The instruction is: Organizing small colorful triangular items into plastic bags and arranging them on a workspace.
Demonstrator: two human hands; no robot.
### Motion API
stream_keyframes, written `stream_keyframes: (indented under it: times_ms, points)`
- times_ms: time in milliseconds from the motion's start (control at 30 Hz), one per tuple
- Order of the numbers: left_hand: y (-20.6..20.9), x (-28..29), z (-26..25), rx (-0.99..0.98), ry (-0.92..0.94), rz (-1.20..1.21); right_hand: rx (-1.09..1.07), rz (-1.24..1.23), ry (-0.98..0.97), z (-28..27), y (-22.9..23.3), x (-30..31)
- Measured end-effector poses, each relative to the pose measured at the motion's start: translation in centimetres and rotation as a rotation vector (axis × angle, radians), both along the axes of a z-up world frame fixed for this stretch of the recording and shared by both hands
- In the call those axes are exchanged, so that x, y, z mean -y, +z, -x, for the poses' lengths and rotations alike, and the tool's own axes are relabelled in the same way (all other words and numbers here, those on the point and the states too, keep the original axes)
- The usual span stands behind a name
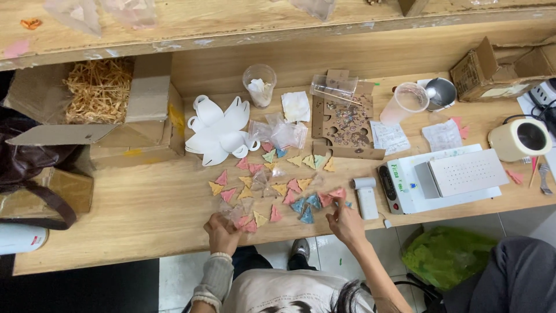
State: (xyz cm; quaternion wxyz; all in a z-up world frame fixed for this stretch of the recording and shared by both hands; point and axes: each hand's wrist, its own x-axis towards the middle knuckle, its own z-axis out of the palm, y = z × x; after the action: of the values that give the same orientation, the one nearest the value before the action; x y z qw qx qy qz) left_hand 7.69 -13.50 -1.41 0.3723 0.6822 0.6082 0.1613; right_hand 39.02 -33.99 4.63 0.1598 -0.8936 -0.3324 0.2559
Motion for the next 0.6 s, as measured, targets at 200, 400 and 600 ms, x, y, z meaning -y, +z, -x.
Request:
stream_keyframes:
  times_ms: [200,400,600]
  points:
    - [0.1,-3.2,-2.4,0.080,-0.020,0.053,-0.099,-0.006,-0.057,2.7,0.6,0.4]
    - [3.1,-7.0,-3.3,-0.153,-0.102,0.038,-0.178,-0.046,-0.001,3.5,0.1,0.8]
    - [7.3,-8.5,-3.4,-0.310,-0.115,0.167,-0.178,-0.040,0.031,2.9,1.3,-0.1]
